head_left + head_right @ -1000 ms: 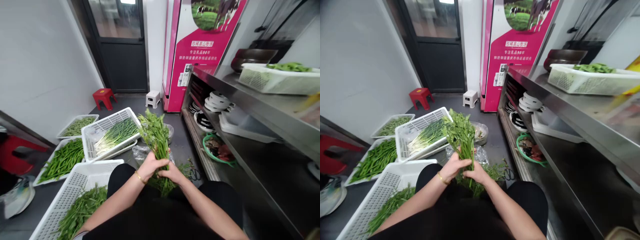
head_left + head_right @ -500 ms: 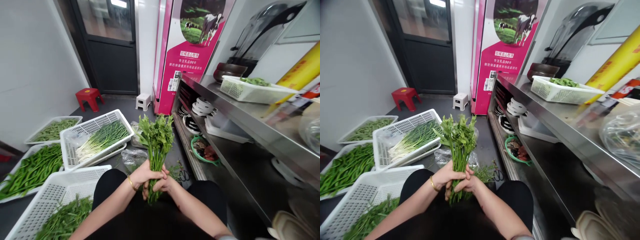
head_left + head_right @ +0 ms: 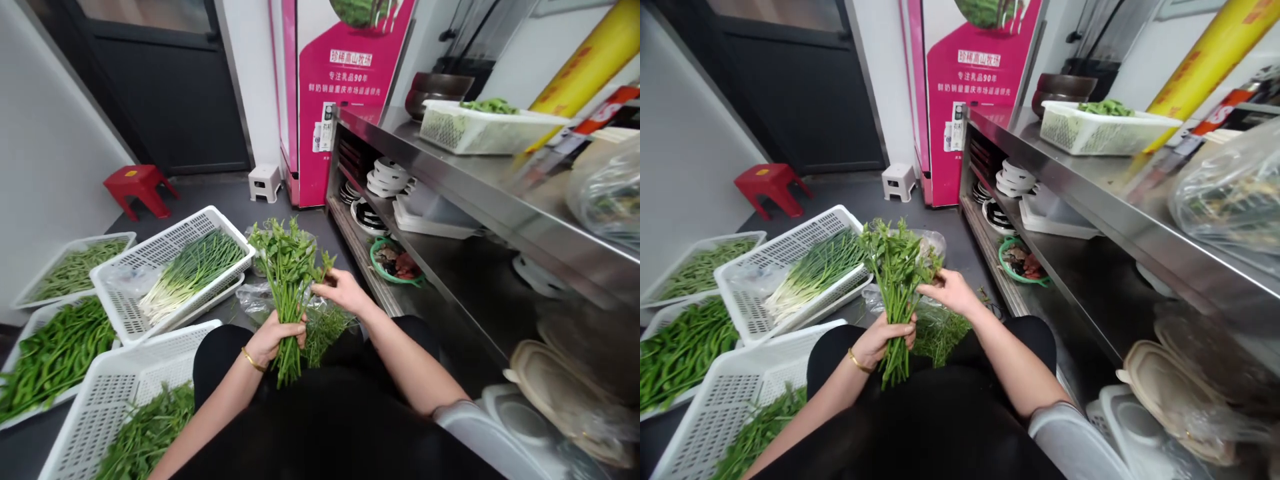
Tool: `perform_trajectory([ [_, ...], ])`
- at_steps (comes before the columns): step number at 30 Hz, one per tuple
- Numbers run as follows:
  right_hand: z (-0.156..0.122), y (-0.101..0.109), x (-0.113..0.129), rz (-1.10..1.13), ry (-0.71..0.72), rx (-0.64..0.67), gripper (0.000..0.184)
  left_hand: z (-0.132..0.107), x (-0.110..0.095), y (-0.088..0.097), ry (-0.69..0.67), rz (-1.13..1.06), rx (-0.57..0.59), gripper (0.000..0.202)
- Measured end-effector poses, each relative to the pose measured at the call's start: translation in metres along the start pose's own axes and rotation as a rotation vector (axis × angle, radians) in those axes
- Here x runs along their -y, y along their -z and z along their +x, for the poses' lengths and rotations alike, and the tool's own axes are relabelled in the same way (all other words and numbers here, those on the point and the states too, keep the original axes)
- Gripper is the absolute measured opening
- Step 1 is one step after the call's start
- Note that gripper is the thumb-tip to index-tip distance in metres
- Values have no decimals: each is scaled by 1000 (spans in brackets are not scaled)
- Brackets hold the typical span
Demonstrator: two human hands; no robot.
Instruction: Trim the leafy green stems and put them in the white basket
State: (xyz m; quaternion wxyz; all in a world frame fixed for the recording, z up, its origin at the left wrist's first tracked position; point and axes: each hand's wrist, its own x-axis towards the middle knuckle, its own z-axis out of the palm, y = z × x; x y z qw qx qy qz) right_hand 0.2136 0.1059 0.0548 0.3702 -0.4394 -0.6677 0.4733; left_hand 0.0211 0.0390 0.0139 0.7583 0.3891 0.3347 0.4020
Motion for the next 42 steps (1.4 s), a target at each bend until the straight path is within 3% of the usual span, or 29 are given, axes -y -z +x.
perform_trajectory([
  [4,5,-11,8,99,22,-15,30,-5,3,-7,3,-109,25,34],
  [7,0,-11,3,230,-15,-13,31,-10,3,-10,12,-148,-59,33],
  [10,-3,-1,0,353,-69,-42,32,-12,3,-11,26,-156,-158,30],
  [13,-1,17,2,332,-46,-52,33,-10,3,-10,33,-132,-198,29],
  [15,1,33,5,172,4,-23,31,-10,2,-9,33,-94,-220,29],
  [20,-3,59,11,-523,182,108,21,-12,-2,4,8,171,-304,29],
  [23,-7,50,6,-872,208,137,26,-15,-8,8,-2,359,-324,29],
  [25,-7,36,-2,-1000,193,72,28,-15,-11,8,4,398,-328,31],
  [27,-2,21,-13,-890,128,-62,25,-15,-11,5,13,346,-330,31],
  [30,12,9,-32,-385,-67,-210,20,-14,-8,5,21,218,-340,29],
  [32,20,10,-44,-161,-163,-198,27,-16,-8,9,24,184,-347,29],
  [35,22,23,-55,-29,-214,-96,36,-21,-10,16,34,200,-333,29],
  [39,11,43,-51,262,-212,-30,37,-25,-14,22,32,195,-315,28],
  [42,1,51,-38,149,-91,2,36,-25,-14,24,32,203,-320,29],
])
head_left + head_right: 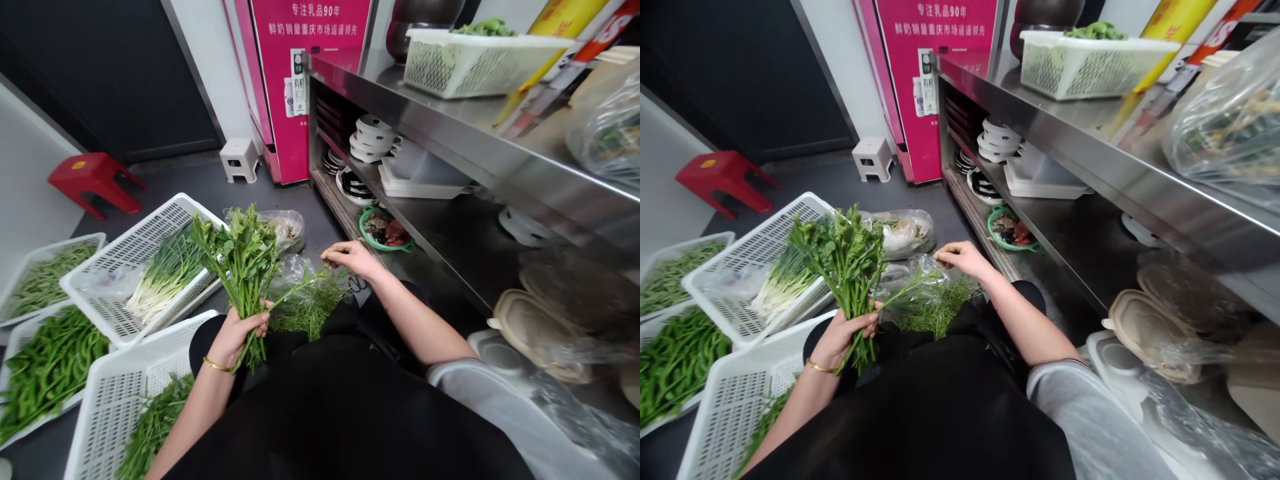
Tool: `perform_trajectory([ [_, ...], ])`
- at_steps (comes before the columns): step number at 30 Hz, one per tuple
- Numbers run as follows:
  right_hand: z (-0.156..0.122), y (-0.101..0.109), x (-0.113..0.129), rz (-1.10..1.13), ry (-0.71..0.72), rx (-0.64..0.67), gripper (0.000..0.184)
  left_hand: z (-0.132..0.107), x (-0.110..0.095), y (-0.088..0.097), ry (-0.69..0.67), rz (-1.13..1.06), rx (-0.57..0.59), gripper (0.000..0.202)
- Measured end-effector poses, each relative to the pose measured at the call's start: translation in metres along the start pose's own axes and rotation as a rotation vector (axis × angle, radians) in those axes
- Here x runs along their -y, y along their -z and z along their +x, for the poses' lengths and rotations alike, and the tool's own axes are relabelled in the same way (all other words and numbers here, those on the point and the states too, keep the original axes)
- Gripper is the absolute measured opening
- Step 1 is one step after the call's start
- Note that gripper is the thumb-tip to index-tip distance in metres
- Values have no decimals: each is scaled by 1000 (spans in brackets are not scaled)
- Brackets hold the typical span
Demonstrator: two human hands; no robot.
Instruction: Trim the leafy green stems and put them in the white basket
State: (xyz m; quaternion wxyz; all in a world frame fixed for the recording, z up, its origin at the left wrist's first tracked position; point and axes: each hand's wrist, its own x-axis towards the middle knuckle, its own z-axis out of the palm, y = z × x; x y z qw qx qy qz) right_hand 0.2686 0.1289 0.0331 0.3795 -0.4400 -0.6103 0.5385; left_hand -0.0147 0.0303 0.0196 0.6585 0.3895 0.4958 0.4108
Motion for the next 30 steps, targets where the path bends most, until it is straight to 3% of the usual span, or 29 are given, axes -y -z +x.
perform_trajectory([
  [4,-4,-2,13,-292,186,168,33,2,0,-1,-12,38,-10,28],
  [10,2,-3,16,-694,260,350,15,0,-2,-3,-44,30,-9,26],
  [14,-6,-14,18,-1019,296,330,17,-2,0,-5,-16,30,-5,26],
  [17,-12,-28,15,-1181,284,211,17,-1,8,-8,28,6,34,28],
  [19,-12,-33,11,-1076,250,70,13,0,16,-10,49,-20,59,28],
  [21,-9,-29,6,-773,176,-71,12,0,23,-11,47,-62,80,27],
  [25,-9,2,-7,-134,18,-212,28,-3,26,-9,33,-80,62,29],
  [27,-16,18,-13,-196,8,-117,36,-3,24,-6,43,-49,38,32],
  [30,-28,29,-9,-513,19,55,29,-2,22,-4,50,54,7,34],
])
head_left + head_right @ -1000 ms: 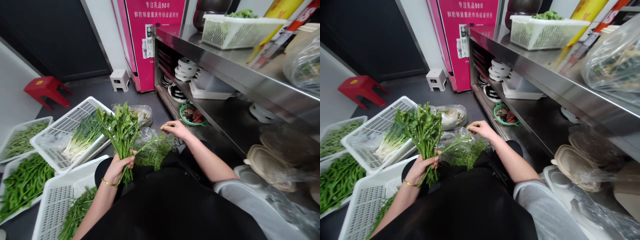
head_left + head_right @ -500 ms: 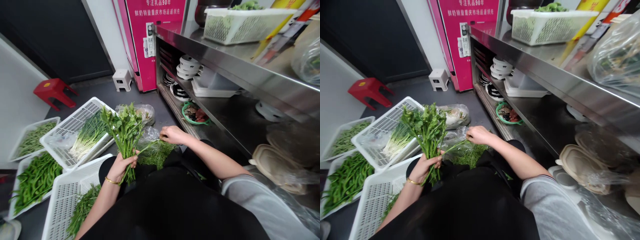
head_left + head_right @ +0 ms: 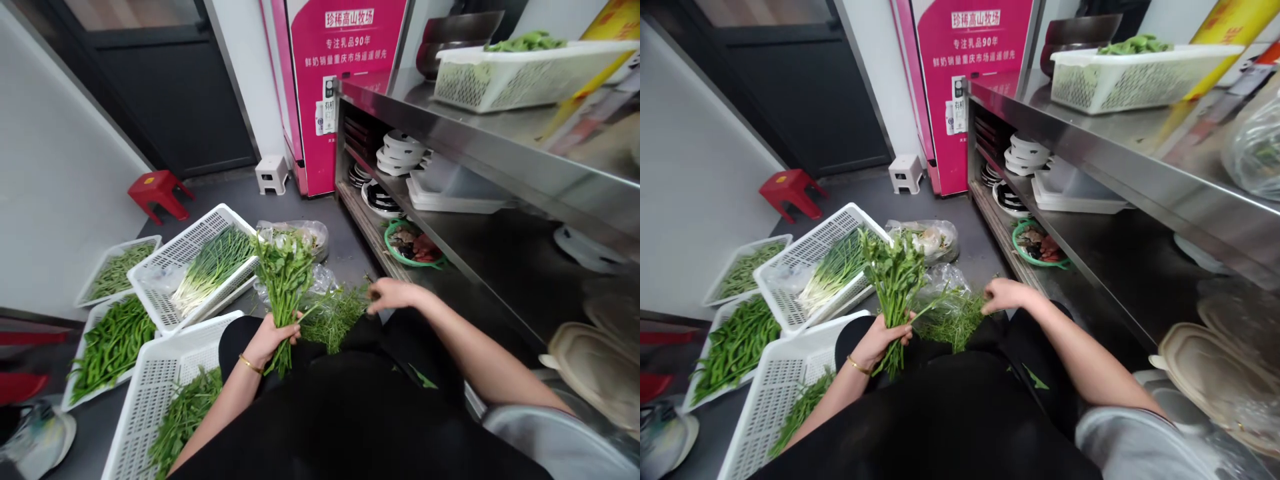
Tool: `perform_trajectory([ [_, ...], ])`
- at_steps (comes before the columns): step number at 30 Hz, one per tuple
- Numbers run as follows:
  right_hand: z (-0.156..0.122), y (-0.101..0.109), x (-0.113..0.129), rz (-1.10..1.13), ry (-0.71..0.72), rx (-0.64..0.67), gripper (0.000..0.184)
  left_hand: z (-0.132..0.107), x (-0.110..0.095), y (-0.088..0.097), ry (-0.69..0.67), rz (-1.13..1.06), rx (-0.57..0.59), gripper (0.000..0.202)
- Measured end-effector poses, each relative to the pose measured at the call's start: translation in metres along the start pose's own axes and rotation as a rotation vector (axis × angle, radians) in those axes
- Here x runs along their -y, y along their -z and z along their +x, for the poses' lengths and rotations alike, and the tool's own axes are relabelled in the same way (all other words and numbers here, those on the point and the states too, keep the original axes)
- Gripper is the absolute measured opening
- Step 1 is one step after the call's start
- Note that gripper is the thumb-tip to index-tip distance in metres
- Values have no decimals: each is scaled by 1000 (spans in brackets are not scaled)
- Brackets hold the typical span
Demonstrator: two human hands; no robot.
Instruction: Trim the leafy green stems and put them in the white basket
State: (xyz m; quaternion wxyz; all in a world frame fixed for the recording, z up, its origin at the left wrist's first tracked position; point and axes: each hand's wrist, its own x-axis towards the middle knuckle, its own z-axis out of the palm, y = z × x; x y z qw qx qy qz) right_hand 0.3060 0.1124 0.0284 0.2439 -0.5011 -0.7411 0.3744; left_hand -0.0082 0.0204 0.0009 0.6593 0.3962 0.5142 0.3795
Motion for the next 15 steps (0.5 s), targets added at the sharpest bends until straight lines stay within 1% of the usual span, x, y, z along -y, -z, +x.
perform_trajectory([
  [1,-2,3,7,-59,13,-3,27,1,0,0,-5,47,-9,33],
  [3,-1,9,32,-82,93,-112,28,4,1,-2,-24,134,-19,31],
  [5,8,15,64,-104,274,-241,36,7,1,-6,-38,201,-18,29],
  [6,15,16,79,-135,348,-256,38,7,2,-8,-43,228,-17,28],
  [7,23,17,91,-175,387,-242,38,7,1,-9,-49,249,-17,27],
  [8,31,17,100,-218,392,-187,35,7,1,-10,-55,268,-20,27],
  [10,46,14,106,-273,356,-16,25,4,0,-9,-63,292,-31,27],
  [12,54,12,101,-238,333,120,18,-1,0,-4,-61,270,-32,30],
  [13,54,11,96,-183,340,150,16,-3,0,-2,-54,236,-20,33],
  [15,51,11,86,-45,376,144,18,-7,-1,3,-33,144,24,39],
])
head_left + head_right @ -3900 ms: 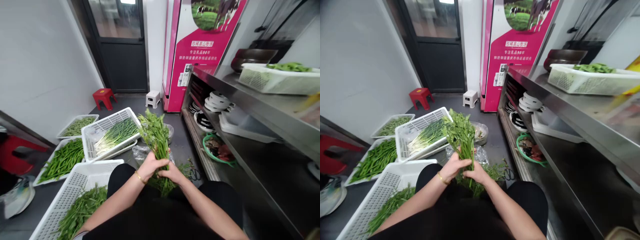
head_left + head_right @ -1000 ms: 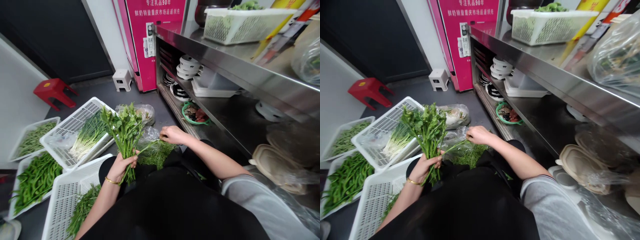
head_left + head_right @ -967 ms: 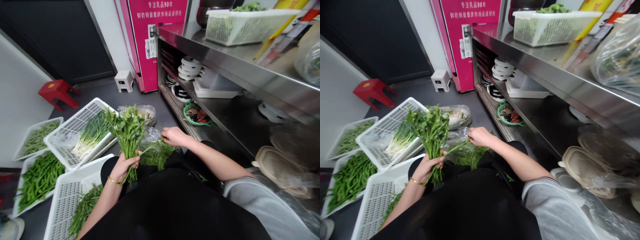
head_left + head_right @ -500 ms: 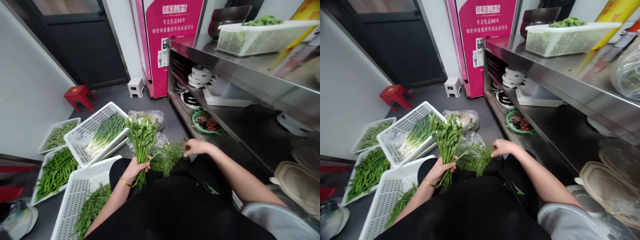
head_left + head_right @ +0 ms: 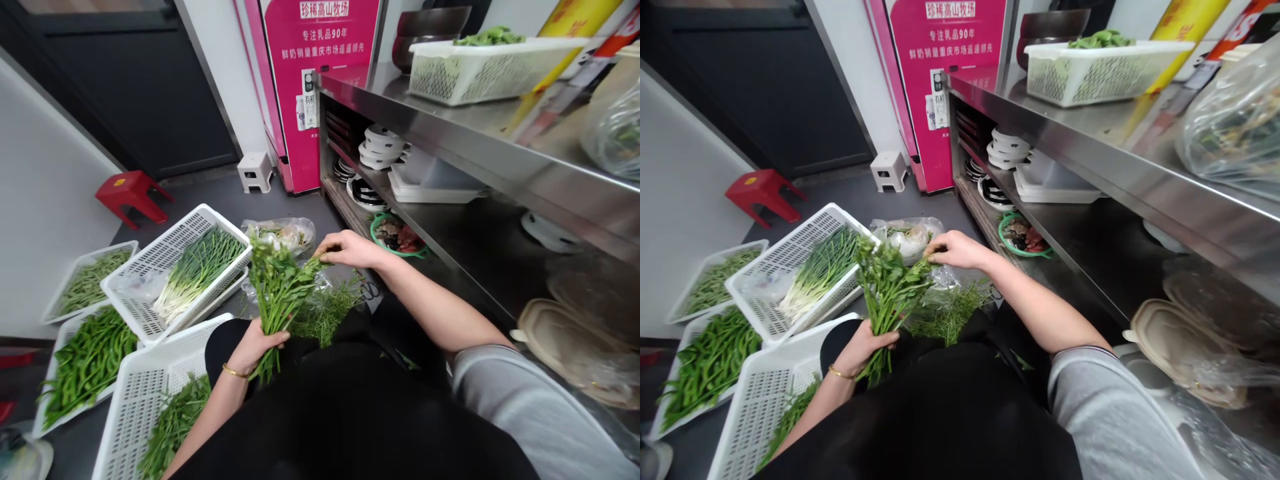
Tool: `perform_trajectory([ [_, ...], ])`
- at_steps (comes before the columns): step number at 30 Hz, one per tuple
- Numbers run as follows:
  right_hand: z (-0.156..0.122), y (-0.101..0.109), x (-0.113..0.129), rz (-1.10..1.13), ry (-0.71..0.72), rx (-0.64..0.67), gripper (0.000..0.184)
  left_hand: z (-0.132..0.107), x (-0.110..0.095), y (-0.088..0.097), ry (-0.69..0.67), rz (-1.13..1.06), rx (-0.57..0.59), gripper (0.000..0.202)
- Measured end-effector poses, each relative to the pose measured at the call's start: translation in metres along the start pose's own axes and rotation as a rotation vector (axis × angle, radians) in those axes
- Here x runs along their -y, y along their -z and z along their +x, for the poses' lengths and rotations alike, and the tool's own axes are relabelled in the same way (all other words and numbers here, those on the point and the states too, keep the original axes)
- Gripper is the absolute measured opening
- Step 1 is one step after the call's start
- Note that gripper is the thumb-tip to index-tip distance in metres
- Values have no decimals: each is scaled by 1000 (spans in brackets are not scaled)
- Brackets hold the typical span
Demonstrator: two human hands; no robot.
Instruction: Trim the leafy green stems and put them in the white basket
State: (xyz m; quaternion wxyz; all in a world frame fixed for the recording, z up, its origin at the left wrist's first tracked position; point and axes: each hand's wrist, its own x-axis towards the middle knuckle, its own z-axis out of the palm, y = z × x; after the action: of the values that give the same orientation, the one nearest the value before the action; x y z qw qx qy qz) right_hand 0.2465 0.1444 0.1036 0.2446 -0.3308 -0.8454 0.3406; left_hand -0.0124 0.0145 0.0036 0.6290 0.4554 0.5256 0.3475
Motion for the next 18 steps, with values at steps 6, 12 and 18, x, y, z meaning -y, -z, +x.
perform_trajectory([
  [6,-23,-3,1,79,41,-55,17,3,-2,-1,2,24,9,40],
  [12,-29,4,3,-96,-7,7,15,7,-3,-9,-12,136,36,38],
  [18,-24,-2,-3,-212,-86,67,16,4,-1,-10,-36,302,44,23],
])
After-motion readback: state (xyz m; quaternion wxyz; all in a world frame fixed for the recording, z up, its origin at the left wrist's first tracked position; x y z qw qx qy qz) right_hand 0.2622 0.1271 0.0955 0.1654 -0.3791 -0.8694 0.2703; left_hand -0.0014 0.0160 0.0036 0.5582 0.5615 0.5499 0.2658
